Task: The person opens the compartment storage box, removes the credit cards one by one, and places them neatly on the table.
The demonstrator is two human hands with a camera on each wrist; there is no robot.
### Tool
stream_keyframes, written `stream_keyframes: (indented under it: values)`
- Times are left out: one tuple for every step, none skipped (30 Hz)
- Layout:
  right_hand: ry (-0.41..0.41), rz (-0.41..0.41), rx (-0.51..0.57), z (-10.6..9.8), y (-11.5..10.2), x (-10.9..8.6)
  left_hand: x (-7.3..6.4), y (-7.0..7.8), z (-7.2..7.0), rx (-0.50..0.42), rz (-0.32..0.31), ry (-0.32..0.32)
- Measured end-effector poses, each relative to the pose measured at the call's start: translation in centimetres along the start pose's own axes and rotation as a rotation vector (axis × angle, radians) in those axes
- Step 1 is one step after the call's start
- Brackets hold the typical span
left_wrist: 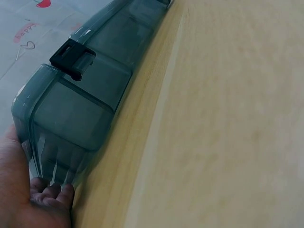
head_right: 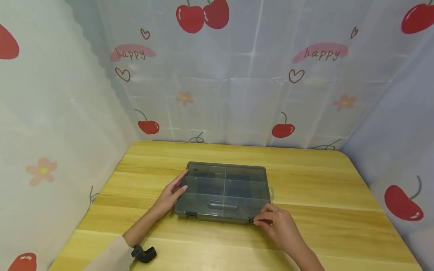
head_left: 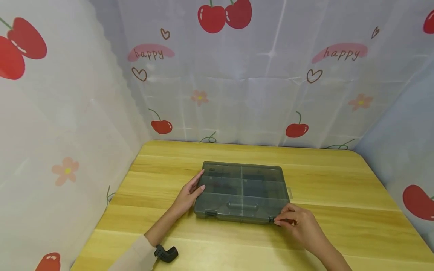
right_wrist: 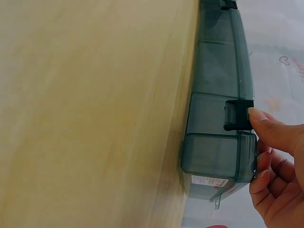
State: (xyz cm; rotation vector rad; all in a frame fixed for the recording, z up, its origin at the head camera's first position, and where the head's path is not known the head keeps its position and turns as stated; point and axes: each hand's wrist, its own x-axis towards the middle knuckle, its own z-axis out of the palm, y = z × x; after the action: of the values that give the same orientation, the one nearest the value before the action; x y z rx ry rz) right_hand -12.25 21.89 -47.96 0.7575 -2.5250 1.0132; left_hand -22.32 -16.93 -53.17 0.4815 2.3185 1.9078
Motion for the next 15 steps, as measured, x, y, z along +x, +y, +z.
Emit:
stream_keyframes:
  values:
    - [-0.009, 0.004, 0.01, -0.1, 0.0, 0.1, -0.1, 0.4, 0.0, -0.005, 0.005, -0.002]
    - [-0.019, 0.009, 0.019, -0.2, 0.0, 0.2, -0.1, 0.8, 0.0, -0.009, 0.01, -0.003]
    - [-0.027, 0.015, 0.027, -0.2, 0.0, 0.2, -0.2, 1.1, 0.0, -0.015, 0.014, -0.004]
    - [-0.038, 0.019, 0.032, -0.3, 0.0, 0.2, -0.2, 1.3, 0.1, -0.018, 0.018, -0.005]
    - [-0.05, 0.018, 0.028, -0.3, 0.0, 0.2, -0.2, 1.5, 0.1, -0.019, 0.021, -0.005]
    - [-0.06, 0.011, 0.012, -0.3, 0.0, 0.2, -0.2, 1.5, 0.1, -0.02, 0.024, -0.004]
    - [-0.071, 0.005, -0.011, -0.3, -0.1, 0.1, -0.3, 1.6, 0.1, -0.021, 0.027, -0.003]
    - [-0.076, -0.004, -0.04, -0.2, -0.1, 0.1, -0.3, 1.6, 0.1, -0.02, 0.029, -0.002]
    - [-0.081, -0.013, -0.069, -0.2, -0.2, 0.0, -0.2, 1.6, 0.1, -0.02, 0.032, -0.001]
    - [-0.085, -0.021, -0.1, -0.1, -0.2, 0.0, -0.2, 1.6, 0.1, -0.019, 0.035, 0.0]
    - [-0.087, -0.03, -0.134, 0.0, -0.3, -0.1, -0.2, 1.6, 0.1, -0.019, 0.036, 0.001]
    - [-0.089, -0.032, -0.156, 0.0, -0.3, -0.2, -0.3, 1.5, 0.1, -0.022, 0.035, 0.0]
    - [-0.095, -0.031, -0.176, 0.1, -0.4, -0.2, -0.3, 1.4, 0.2, -0.025, 0.032, 0.0]
    - [-0.101, -0.03, -0.188, 0.1, -0.5, -0.3, -0.4, 1.2, 0.2, -0.028, 0.026, -0.001]
    - [-0.11, -0.031, -0.202, 0.1, -0.5, -0.4, -0.4, 0.7, 0.2, -0.03, 0.026, -0.001]
